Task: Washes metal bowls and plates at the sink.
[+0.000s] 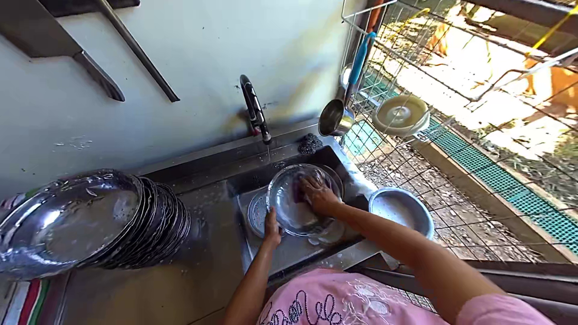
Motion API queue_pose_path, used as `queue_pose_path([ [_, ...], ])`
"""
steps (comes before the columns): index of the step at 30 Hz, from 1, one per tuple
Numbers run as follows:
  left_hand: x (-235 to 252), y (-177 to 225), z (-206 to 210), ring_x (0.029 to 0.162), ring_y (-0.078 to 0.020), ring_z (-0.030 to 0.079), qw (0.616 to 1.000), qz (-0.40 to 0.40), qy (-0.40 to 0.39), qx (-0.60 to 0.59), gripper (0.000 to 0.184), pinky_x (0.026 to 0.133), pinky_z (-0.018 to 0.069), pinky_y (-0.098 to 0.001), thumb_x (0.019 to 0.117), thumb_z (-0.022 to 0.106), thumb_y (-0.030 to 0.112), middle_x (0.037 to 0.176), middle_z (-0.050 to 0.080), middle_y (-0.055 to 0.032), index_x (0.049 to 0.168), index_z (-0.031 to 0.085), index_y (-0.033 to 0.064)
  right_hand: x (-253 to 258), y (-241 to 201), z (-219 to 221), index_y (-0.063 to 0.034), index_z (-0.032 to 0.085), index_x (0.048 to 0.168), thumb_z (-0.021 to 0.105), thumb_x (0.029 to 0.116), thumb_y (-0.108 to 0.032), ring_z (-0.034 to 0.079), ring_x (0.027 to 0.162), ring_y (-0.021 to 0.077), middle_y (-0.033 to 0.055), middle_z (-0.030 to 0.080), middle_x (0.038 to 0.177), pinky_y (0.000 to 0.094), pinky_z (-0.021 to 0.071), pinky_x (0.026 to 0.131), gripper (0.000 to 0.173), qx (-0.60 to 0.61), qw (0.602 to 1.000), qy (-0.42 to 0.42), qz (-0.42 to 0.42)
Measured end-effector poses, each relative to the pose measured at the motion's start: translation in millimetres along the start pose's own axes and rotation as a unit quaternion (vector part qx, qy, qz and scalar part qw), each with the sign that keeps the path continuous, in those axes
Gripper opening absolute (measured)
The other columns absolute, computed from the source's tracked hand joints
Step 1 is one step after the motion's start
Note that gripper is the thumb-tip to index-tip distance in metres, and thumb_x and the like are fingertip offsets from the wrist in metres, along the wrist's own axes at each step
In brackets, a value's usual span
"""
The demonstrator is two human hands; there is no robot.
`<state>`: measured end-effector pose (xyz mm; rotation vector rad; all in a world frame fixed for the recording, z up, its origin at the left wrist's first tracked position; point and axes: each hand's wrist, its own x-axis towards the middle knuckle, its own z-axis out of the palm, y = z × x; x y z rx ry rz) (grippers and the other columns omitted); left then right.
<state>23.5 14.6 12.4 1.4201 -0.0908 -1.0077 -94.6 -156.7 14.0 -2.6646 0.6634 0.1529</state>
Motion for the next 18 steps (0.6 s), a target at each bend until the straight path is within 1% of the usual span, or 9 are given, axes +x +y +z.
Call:
queue_pose_path([
  [2,-1,-4,20,0.129,-0.0261,0.052,0.998,-0.009,-0.051,-0.034,0.053,0.105,0.0464,-0.0442,0.1137,0.02,0.033,0.149,0.045,-0.0229,0.154,0.03,0.0006,13,-23,19,0.0029,0.032,0.158,0.048,0.104,-0.023,0.011,0.157,0.0436,0.0237,0.019,0.169,0.064,0.0067,0.126,0.062,0.107,0.992,0.061,-0.028],
  [4,10,0,22,0.118,-0.0212,0.057,0.998,0.0,-0.042,-0.049,0.055,0.099,0.0494,-0.0396,0.1133,0.017,0.035,0.137,0.054,-0.0197,0.149,0.036,-0.0013,5,-51,31,0.0042,0.034,0.157,0.055,0.1031,-0.035,0.017,0.157,0.0415,0.0267,0.022,0.167,0.0578,0.0098,0.127,0.07,0.217,0.974,0.01,-0.064],
  [5,18,5,14,0.107,-0.0211,0.06,1.0,-0.002,-0.004,-0.029,0.055,0.091,0.0518,-0.0396,0.1132,0.018,0.038,0.126,0.058,-0.0189,0.144,0.041,-0.0023,-2,-56,33,0.0046,0.038,0.155,0.063,0.1,-0.033,0.025,0.155,0.0408,0.0269,0.029,0.164,0.056,0.0159,0.126,0.071,0.239,0.966,-0.041,-0.091],
  [8,35,25,-26,0.131,-0.0298,0.053,0.999,-0.031,0.035,-0.011,0.054,0.107,0.0452,-0.05,0.1127,0.03,0.037,0.148,0.048,-0.0229,0.152,0.038,0.0013,-19,-46,15,0.0005,0.048,0.15,0.077,0.0856,-0.005,0.036,0.148,0.0437,0.0221,0.041,0.159,0.0683,0.0308,0.115,0.071,0.058,0.961,-0.225,-0.151],
  [11,32,20,-30,0.137,-0.0315,0.048,0.998,-0.054,0.029,-0.025,0.055,0.109,0.0423,-0.0511,0.1121,0.035,0.033,0.155,0.041,-0.0223,0.16,0.025,0.0083,-17,-33,14,0.0035,0.059,0.138,0.068,0.0866,0.008,0.047,0.136,0.0504,0.0268,0.054,0.145,0.0723,0.0365,0.106,0.052,-0.011,0.961,-0.226,-0.161],
  [13,18,5,-7,0.112,-0.0282,0.061,0.996,-0.063,0.048,-0.047,0.049,0.09,0.0525,-0.0451,0.1115,0.039,0.028,0.134,0.056,-0.0228,0.154,0.033,0.0044,-6,-55,13,0.0079,0.057,0.137,0.065,0.0913,0.004,0.049,0.135,0.0492,0.0304,0.055,0.142,0.0659,0.0386,0.11,0.047,0.039,0.974,-0.189,-0.115],
  [15,10,-8,11,0.078,-0.015,0.059,0.995,-0.041,0.057,-0.077,0.038,0.068,0.0514,-0.0325,0.1128,0.031,0.03,0.095,0.058,-0.0102,0.128,0.049,-0.0008,1,-83,17,0.0121,0.054,0.138,0.068,0.0888,0.002,0.048,0.138,0.047,0.0329,0.052,0.144,0.0589,0.0369,0.116,0.053,0.128,0.98,-0.137,-0.071],
  [17,11,-7,-3,0.085,-0.0162,0.06,0.994,-0.037,0.057,-0.081,0.046,0.075,0.0529,-0.0355,0.1134,0.025,0.035,0.1,0.06,-0.0114,0.128,0.049,-0.001,1,-85,24,0.0117,0.052,0.14,0.071,0.0936,-0.016,0.046,0.14,0.0458,0.0332,0.051,0.145,0.0564,0.0325,0.119,0.057,0.18,0.97,-0.134,-0.089],
  [18,11,-5,-16,0.1,-0.023,0.061,0.994,-0.05,0.055,-0.079,0.049,0.085,0.0528,-0.0421,0.1136,0.025,0.035,0.117,0.06,-0.0185,0.138,0.046,-0.0023,-2,-76,24,0.0079,0.053,0.141,0.068,0.098,-0.032,0.046,0.14,0.045,0.0306,0.052,0.146,0.0604,0.0304,0.119,0.061,0.161,0.969,-0.16,-0.098],
])
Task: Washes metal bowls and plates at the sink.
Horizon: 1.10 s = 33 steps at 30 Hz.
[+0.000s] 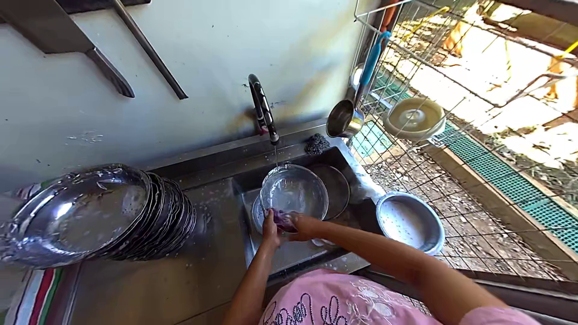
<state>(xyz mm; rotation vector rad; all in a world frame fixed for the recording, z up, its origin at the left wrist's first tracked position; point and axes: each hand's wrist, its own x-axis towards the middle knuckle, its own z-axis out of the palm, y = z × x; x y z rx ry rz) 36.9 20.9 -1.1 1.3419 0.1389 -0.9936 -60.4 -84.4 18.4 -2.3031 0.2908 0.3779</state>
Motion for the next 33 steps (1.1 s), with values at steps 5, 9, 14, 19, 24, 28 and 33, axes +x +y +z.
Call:
queue_pose_path([
  [5,-12,1,-22,0.133,-0.0322,0.05,0.999,-0.033,-0.017,0.033,0.052,0.106,0.0457,-0.0495,0.1135,0.029,0.033,0.153,0.041,-0.0246,0.155,0.03,0.0027,-16,43,-44,0.007,0.06,0.135,0.055,0.0993,-0.006,0.024,0.153,0.0473,0.023,0.04,0.16,0.0721,0.0071,0.121,0.039,-0.187,0.979,-0.017,0.075],
  [9,-29,-13,9,0.124,-0.0289,0.056,0.992,-0.031,-0.097,0.07,0.049,0.1,0.0496,-0.0439,0.1134,0.03,0.026,0.146,0.047,-0.0258,0.155,0.027,0.0002,21,44,-19,0.0099,0.035,0.154,0.053,0.1027,-0.031,0.008,0.157,0.0451,0.0272,0.011,0.169,0.0639,0.0082,0.126,0.068,-0.08,0.976,0.176,0.102],
  [14,-5,10,-16,0.103,-0.0247,0.059,0.996,0.016,0.002,0.085,0.039,0.088,0.0511,-0.0413,0.1045,0.043,0.006,0.122,0.057,-0.0229,0.141,0.041,-0.0068,10,30,10,0.002,0.045,0.152,0.047,0.1083,-0.028,0.023,0.156,0.0391,0.0206,0.034,0.164,0.062,0.0084,0.126,0.053,-0.014,0.999,-0.013,-0.036],
  [19,-20,16,-30,0.109,-0.0289,0.056,0.99,-0.011,-0.002,0.14,0.054,0.09,0.0505,-0.0433,0.0972,0.05,-0.002,0.133,0.052,-0.0268,0.149,0.034,-0.0055,-2,68,-31,-0.0079,0.046,0.154,0.056,0.1018,-0.022,0.006,0.158,0.0448,0.0177,0.017,0.171,0.0749,-0.0009,0.12,0.055,-0.197,0.979,0.055,0.025],
  [24,-15,9,-4,0.108,-0.0254,0.057,0.992,0.021,-0.055,0.109,0.068,0.088,0.0516,-0.0408,0.0891,0.049,-0.008,0.134,0.051,-0.0245,0.154,0.027,-0.0026,31,19,2,0.0025,0.038,0.156,0.053,0.1041,-0.039,0.013,0.155,0.0502,0.0281,0.017,0.168,0.0685,0.0098,0.123,0.068,-0.016,0.995,0.1,0.007],
  [28,-6,46,-50,0.111,-0.0304,0.057,0.986,0.037,0.043,0.155,0.06,0.092,0.0501,-0.0468,0.0933,0.05,-0.003,0.133,0.053,-0.0273,0.151,0.034,-0.0047,12,25,-9,-0.0032,0.054,0.148,0.048,0.1085,-0.029,0.02,0.156,0.0402,0.0135,0.031,0.167,0.0637,0.0096,0.125,0.047,-0.075,0.99,-0.089,-0.074],
  [33,-25,42,-40,0.132,-0.0361,0.048,0.975,0.046,-0.017,0.216,0.074,0.103,0.0453,-0.0507,0.0921,0.053,-0.005,0.154,0.038,-0.0293,0.16,0.022,-0.0004,32,48,-29,-0.003,0.04,0.156,0.053,0.1012,-0.051,0.003,0.158,0.046,0.0214,0.009,0.171,0.0702,-0.0002,0.122,0.074,-0.173,0.982,0.082,0.004],
])
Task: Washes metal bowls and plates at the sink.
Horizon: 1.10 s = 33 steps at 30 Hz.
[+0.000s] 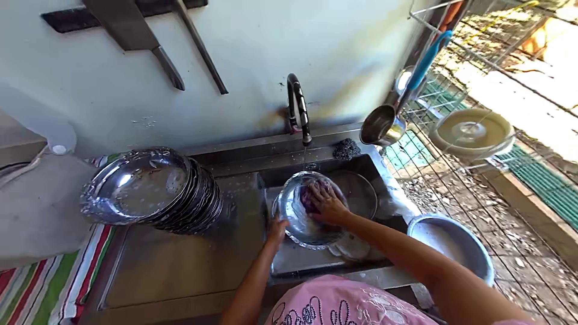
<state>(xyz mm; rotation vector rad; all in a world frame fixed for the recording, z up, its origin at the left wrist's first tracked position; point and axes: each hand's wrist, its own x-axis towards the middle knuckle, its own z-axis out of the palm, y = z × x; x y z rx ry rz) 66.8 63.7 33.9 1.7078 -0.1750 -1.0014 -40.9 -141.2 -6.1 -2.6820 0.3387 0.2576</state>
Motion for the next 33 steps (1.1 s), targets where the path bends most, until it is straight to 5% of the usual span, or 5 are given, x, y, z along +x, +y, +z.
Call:
queue_pose_path([
  [13,-40,118,-133,0.134,-0.0305,0.052,0.932,0.206,0.281,0.096,0.055,0.112,0.0419,-0.0501,0.1069,0.051,0.025,0.147,0.05,-0.0249,0.154,0.036,0.0003,18,-96,-79,0.0043,0.074,0.107,0.063,0.0934,-0.004,0.067,0.112,0.0408,0.0239,0.073,0.111,0.0558,0.051,0.102,0.019,0.197,0.938,0.214,-0.19],
  [21,-71,121,-273,0.143,-0.0292,0.042,0.82,0.264,0.505,0.05,0.069,0.115,0.0409,-0.0399,0.1035,0.057,0.018,0.158,0.034,-0.0261,0.158,0.021,-0.0035,-122,47,-92,-0.0039,0.064,0.114,0.046,0.0948,-0.014,0.067,0.089,0.0081,0.0006,0.069,0.1,0.0331,0.0587,0.081,0.028,0.523,0.767,0.346,0.134],
  [25,-81,117,-225,0.152,-0.0466,0.019,0.714,0.304,0.595,0.208,0.07,0.125,0.0178,-0.0394,0.1008,0.058,0.013,0.158,0.018,-0.0419,0.152,0.023,-0.0187,-215,102,-62,0.0075,0.06,0.125,0.064,0.0971,-0.023,0.066,0.099,0.0218,0.0194,0.067,0.112,0.0426,0.0551,0.09,0.042,0.396,0.746,0.404,0.352],
  [29,-21,65,-136,0.138,-0.0499,0.043,0.756,0.456,0.369,0.289,0.055,0.116,0.0368,-0.0461,0.1022,0.047,0.016,0.144,0.042,-0.0444,0.14,0.04,-0.0237,-256,130,-22,0.0145,0.057,0.131,0.063,0.101,-0.022,0.053,0.128,0.0519,0.0397,0.057,0.131,0.0656,0.0364,0.11,0.048,0.251,0.73,0.339,0.538],
  [33,90,-50,-5,0.146,-0.043,0.038,0.888,0.217,-0.09,0.395,0.059,0.121,0.0306,-0.0525,0.095,0.065,0.01,0.154,0.042,-0.0305,0.148,0.045,-0.0068,-248,142,23,0.0111,0.046,0.143,0.061,0.1015,-0.021,0.049,0.133,0.0546,0.0394,0.052,0.14,0.0654,0.0347,0.113,0.055,0.204,0.732,0.304,0.575],
])
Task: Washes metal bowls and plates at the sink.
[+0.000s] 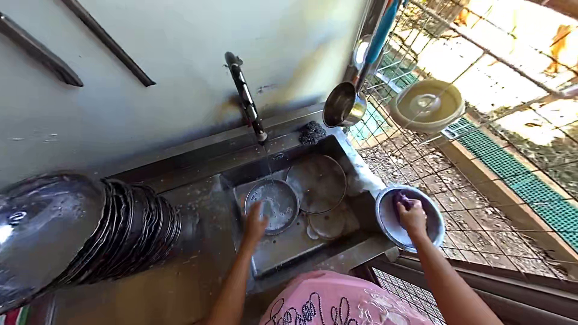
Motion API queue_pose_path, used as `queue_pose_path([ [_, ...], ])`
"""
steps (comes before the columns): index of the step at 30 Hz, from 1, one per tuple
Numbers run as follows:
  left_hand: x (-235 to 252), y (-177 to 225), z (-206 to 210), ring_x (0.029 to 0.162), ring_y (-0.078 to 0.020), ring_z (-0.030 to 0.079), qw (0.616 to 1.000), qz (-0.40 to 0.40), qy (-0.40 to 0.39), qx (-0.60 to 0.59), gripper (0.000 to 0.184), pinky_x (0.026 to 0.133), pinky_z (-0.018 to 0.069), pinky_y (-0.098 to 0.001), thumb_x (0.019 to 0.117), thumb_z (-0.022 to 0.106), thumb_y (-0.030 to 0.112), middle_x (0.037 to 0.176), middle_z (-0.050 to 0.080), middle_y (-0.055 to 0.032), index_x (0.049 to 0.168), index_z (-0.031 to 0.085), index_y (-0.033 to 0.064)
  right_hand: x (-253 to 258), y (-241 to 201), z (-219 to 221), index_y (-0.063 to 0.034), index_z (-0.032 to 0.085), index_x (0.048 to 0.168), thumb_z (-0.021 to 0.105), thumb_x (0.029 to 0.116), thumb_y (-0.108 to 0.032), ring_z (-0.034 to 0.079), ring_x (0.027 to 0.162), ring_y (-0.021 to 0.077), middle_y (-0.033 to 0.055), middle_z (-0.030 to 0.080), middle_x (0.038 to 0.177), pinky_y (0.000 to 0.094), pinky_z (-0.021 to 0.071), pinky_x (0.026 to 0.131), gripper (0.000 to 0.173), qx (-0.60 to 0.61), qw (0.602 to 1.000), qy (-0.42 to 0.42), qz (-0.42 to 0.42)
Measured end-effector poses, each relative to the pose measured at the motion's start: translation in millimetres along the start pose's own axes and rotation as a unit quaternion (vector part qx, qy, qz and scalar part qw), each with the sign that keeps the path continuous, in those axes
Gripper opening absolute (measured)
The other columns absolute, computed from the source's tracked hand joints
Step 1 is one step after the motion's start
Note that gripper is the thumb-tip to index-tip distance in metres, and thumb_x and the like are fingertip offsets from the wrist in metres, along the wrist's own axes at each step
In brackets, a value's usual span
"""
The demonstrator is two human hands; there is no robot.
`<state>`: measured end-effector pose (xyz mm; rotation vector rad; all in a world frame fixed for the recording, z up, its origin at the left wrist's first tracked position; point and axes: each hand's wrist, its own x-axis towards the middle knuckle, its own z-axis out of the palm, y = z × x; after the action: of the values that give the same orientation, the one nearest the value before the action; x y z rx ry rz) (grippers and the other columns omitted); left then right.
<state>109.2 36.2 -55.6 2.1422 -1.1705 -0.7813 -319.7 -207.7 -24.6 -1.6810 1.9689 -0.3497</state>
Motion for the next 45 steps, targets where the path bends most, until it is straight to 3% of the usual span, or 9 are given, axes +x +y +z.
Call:
queue_pose_path([
  [5,21,-77,133,0.153,-0.0452,0.021,0.919,-0.125,-0.285,0.241,0.067,0.123,0.0142,-0.0636,0.0968,0.065,0.015,0.165,0.026,-0.0242,0.158,0.039,0.0162,5,0,31,-0.0091,0.033,0.161,0.072,0.0938,-0.024,0.021,0.149,0.0579,0.0339,0.014,0.166,0.0708,0.0278,0.116,0.078,-0.173,0.971,-0.168,0.0],
  [10,22,-36,130,0.127,-0.0433,0.058,0.91,-0.079,-0.307,0.268,0.038,0.105,0.0455,-0.0581,0.1092,0.039,0.014,0.133,0.062,-0.027,0.137,0.058,-0.0023,17,11,7,0.0015,0.067,0.129,0.06,0.0987,-0.008,0.054,0.132,0.0468,0.0291,0.059,0.138,0.064,0.0381,0.111,0.033,-0.077,0.984,-0.161,0.008],
  [14,45,18,86,0.123,-0.0459,0.06,0.936,-0.06,-0.268,0.218,0.037,0.102,0.0469,-0.0624,0.1084,0.042,0.015,0.13,0.063,-0.0287,0.138,0.058,-0.0007,6,16,-21,0.0043,0.062,0.119,0.05,0.0947,-0.006,0.062,0.082,0.021,0.0146,0.065,0.098,0.0435,0.0524,0.075,0.029,0.297,0.947,-0.054,0.109],
  [17,75,39,46,0.12,-0.0441,0.061,0.966,-0.069,-0.217,0.121,0.034,0.106,0.0445,-0.0584,0.1067,0.049,0.017,0.123,0.064,-0.0304,0.127,0.063,-0.006,-9,-9,-39,-0.0041,0.062,0.113,0.031,0.1081,-0.026,0.068,0.086,0.0133,0.004,0.07,0.097,0.037,0.0578,0.08,0.038,0.494,0.863,-0.097,0.052],
  [25,67,94,-14,0.121,-0.0389,0.059,0.988,-0.08,0.003,-0.13,0.041,0.107,0.0427,-0.0521,0.1108,0.042,0.019,0.128,0.061,-0.0317,0.133,0.057,-0.0115,-101,-185,38,0.006,0.055,0.14,0.05,0.105,-0.014,0.065,0.119,0.022,0.0209,0.063,0.135,0.0382,0.0514,0.104,0.041,0.351,0.876,-0.24,-0.226],
  [30,9,124,-11,0.109,-0.0298,0.066,0.978,0.008,0.069,-0.197,0.029,0.102,0.0504,-0.0437,0.1042,0.046,0.002,0.113,0.068,-0.0279,0.12,0.062,-0.0158,-133,-233,112,-0.0144,0.074,0.127,0.057,0.0985,-0.03,0.048,0.136,0.0494,0.0192,0.061,0.142,0.0726,0.0339,0.108,0.037,0.173,0.846,-0.12,-0.49],
  [36,-34,148,-28,0.09,-0.0225,0.07,0.986,0.03,0.073,-0.147,0.031,0.088,0.0552,-0.0389,0.0913,0.072,0.011,0.096,0.071,-0.0221,0.111,0.066,-0.0128,-48,-262,98,0.0028,0.067,0.124,0.051,0.1075,-0.03,0.067,0.11,0.0295,0.021,0.07,0.118,0.0491,0.0504,0.101,0.04,0.267,0.9,-0.289,-0.188],
  [41,-18,125,-32,0.105,-0.0274,0.068,0.985,0.057,0.071,-0.146,0.037,0.098,0.0523,-0.0403,0.0857,0.069,0.0,0.109,0.069,-0.0269,0.117,0.061,-0.0176,-153,-245,98,-0.0048,0.069,0.133,0.059,0.0966,-0.019,0.042,0.145,0.0444,0.026,0.052,0.15,0.0607,0.0322,0.12,0.04,0.176,0.822,-0.173,-0.514],
  [45,-33,134,-48,0.103,-0.0226,0.069,0.989,0.053,0.015,-0.14,0.053,0.096,0.0536,-0.0374,0.0762,0.084,0.009,0.109,0.07,-0.0233,0.12,0.063,-0.013,-95,-256,91,-0.0024,0.068,0.131,0.057,0.1019,-0.03,0.06,0.13,0.0262,0.0161,0.066,0.136,0.0475,0.0441,0.113,0.042,0.232,0.853,-0.259,-0.389],
])
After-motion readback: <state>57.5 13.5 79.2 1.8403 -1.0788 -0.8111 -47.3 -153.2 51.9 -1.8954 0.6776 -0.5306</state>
